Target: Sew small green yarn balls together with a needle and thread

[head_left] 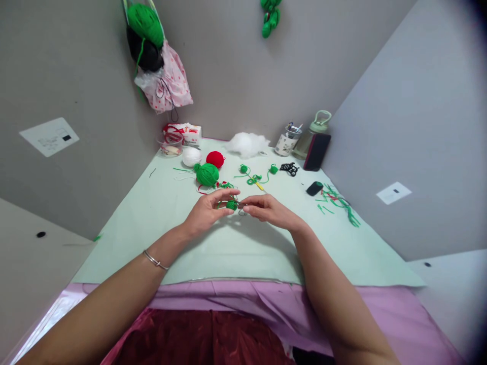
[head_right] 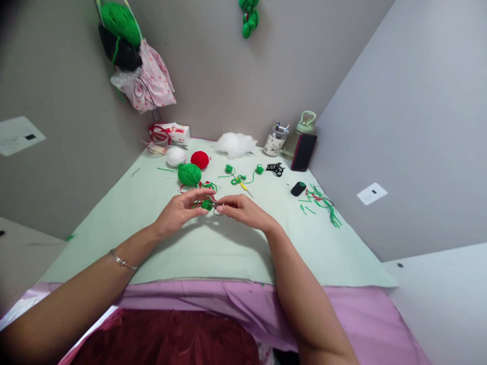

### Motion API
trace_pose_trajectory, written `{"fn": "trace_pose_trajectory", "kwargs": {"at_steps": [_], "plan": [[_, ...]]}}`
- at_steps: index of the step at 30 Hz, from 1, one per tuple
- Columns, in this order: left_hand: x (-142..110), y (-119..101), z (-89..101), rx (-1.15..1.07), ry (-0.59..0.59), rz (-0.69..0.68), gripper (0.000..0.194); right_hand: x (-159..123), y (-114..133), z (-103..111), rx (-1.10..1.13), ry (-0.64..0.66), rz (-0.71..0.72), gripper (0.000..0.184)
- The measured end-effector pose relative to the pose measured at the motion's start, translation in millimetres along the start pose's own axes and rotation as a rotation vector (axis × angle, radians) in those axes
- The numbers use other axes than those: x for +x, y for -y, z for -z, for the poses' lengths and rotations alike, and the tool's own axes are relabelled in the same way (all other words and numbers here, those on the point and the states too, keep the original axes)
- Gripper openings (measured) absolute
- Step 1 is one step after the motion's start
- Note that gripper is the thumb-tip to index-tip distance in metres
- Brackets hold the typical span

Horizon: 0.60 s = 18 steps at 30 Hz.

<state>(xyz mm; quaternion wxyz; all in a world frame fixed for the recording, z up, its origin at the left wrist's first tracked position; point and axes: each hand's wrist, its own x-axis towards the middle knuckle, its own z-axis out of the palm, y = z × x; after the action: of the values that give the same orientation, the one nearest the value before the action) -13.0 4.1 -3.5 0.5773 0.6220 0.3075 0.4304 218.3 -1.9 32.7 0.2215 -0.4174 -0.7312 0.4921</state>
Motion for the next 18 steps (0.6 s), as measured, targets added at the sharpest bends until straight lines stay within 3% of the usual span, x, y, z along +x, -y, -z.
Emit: {"fn": "trace_pose_trajectory", "kwargs": {"at_steps": [9,18], "plan": [[0,1,-0.3,0.042,-0.003,0.009,0.049,5,2,-6,-0.06,-0.051,0.077,0.044],[4,1,6.5,0.113,-0.053,0.026,0.054,-3,6,5,0.004,0.015,0.02,0.042]]}}
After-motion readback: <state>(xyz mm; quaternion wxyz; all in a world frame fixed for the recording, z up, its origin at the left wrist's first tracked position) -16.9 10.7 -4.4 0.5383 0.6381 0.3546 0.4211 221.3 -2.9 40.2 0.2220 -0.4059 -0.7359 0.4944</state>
